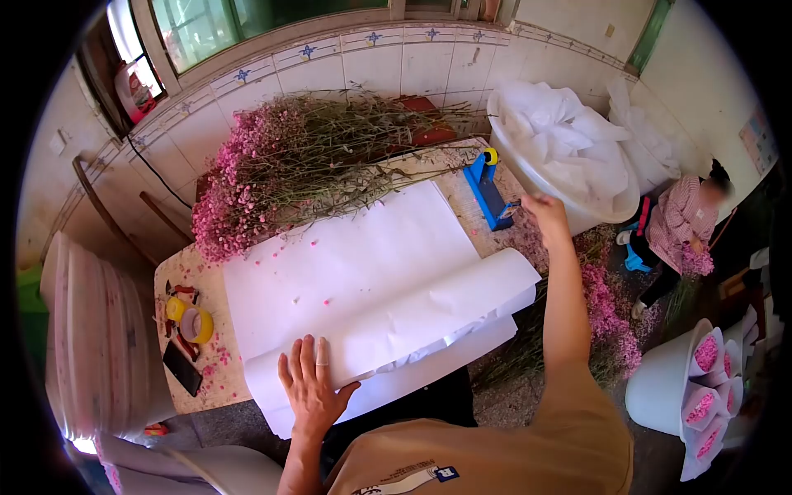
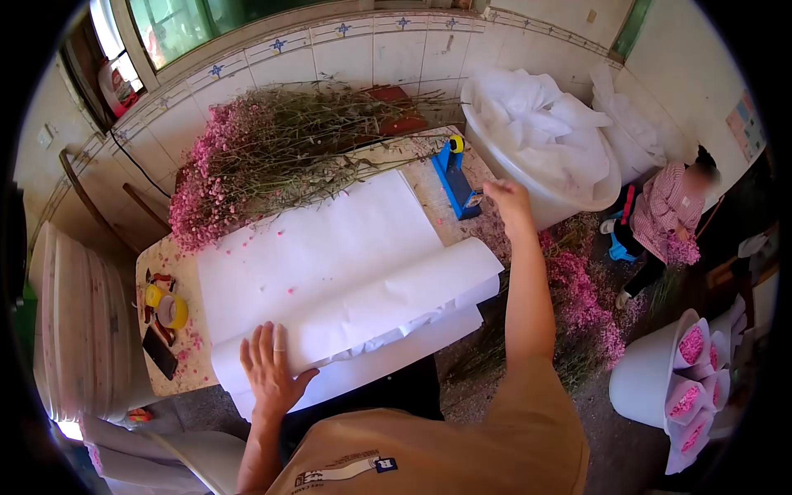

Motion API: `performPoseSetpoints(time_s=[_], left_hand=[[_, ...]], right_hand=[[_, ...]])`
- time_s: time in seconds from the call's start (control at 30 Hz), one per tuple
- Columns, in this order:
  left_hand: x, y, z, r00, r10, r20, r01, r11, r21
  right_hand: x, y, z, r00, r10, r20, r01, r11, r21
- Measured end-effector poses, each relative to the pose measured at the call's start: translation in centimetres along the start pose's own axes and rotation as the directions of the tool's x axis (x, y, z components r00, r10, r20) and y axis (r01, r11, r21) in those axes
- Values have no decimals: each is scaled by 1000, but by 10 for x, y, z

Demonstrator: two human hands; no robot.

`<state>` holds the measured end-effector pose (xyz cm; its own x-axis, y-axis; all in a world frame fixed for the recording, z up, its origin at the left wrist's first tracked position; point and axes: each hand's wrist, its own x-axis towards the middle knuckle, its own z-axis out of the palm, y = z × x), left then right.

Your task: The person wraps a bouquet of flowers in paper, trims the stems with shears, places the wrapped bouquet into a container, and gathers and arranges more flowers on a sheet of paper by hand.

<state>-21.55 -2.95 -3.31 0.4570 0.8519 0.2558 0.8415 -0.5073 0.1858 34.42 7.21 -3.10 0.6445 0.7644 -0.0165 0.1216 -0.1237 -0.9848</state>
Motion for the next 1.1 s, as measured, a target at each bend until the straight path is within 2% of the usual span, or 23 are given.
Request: performPoseSetpoints(time_s=[0.1, 0.13, 0.17, 0.23, 0.3, 0.33, 0.37, 0.4, 0.43, 0.47, 0.5, 0.53, 0.6, 0.63, 0.7, 0.73, 0.77, 0.83, 0.9, 0.93, 1.0, 1.03, 1.1], left_hand=[[0, -1, 1, 1000, -4, -20, 4, 1000, -4], [0, -1, 1, 1000, 2, -19, -2, 1000, -5], [0, -2, 1, 1000, 13, -23, -13, 1000, -14], [-1, -3, 1, 1000, 18, -26, -19, 1000, -24], [-1, -5, 0, 999, 21, -24, -22, 999, -48], [-2, -6, 1, 999, 14, -29, -15, 998, -56], [-3, -6, 2, 999, 3, -35, -6, 998, -70], [-3, -7, 3, 999, -5, -51, 0, 996, -88], [-4, -9, 2, 998, -17, -62, 11, 995, -104], [-6, -9, 0, 998, -30, -46, 24, 992, -124], [-4, -11, -1, 998, -42, -37, 36, 989, -147], [-5, -12, 1, 998, -49, -36, 44, 988, -146], [-5, -13, 1, 998, -57, -31, 51, 985, -167], [-4, -15, 1, 998, -51, -34, 44, 984, -173], [-4, -17, 1, 999, -41, -27, 36, 983, -178], [-4, -17, 1, 999, -35, -25, 30, 983, -181], [-3, -18, 0, 999, -34, -24, 29, 982, -186], [-5, -21, -2, 1000, -13, -13, 10, 977, -214], [-6, -23, -5, 1000, -10, -6, 8, 977, -212], [-7, -23, -6, 1000, 4, 4, -3, 977, -213], [-6, -22, -4, 999, -24, -39, 13, 967, -254], [-2, -21, -1, 994, -58, -94, 28, 956, -291], [5, -16, 8, 983, -109, -150, 65, 960, -271]], right_hand=[[-31, 35, -5, 966, 257, -35, -253, 963, 98], [-21, 66, -9, 983, 180, 38, -183, 974, 136], [-15, 77, -12, 983, 180, 35, -183, 974, 136], [-3, 84, -14, 989, 145, 31, -140, 981, -132], [-5, 58, -10, 994, 102, -48, -113, 846, -522], [18, 81, -16, 996, -84, -29, 49, 790, -611], [34, 99, -36, 982, -178, 57, 134, 458, -879], [14, 81, -34, 964, -256, 66, 171, 415, -894], [9, 75, -39, 996, -91, 18, 69, 598, -798], [-17, 55, -31, 987, -155, 39, 150, 818, -556], [-50, 9, -12, 995, -4, 103, 41, 932, -360], [-100, -35, 20, 995, -45, 87, 69, 952, -298], [-192, -74, 80, 977, -118, 175, 144, 979, -144], [-231, -75, 109, 953, -27, 303, 51, 996, -71], [-298, -80, 166, 797, 140, 588, -113, 990, -83], [-318, -77, 188, 711, 145, 688, -99, 989, -105], [-330, -62, 208, 690, 148, 708, -44, 986, -164], [-332, -30, 233, 774, 144, 617, 135, 914, -382], [-327, -25, 232, 770, 51, 636, 349, 800, -488], [-324, -27, 230, 766, 52, 640, 353, 798, -488], [-322, -34, 223, 739, 11, 674, 581, 498, -644], [-321, -32, 218, 743, 6, 669, 580, 493, -648], [-320, -25, 206, 709, -164, 686, 665, 479, -573]])
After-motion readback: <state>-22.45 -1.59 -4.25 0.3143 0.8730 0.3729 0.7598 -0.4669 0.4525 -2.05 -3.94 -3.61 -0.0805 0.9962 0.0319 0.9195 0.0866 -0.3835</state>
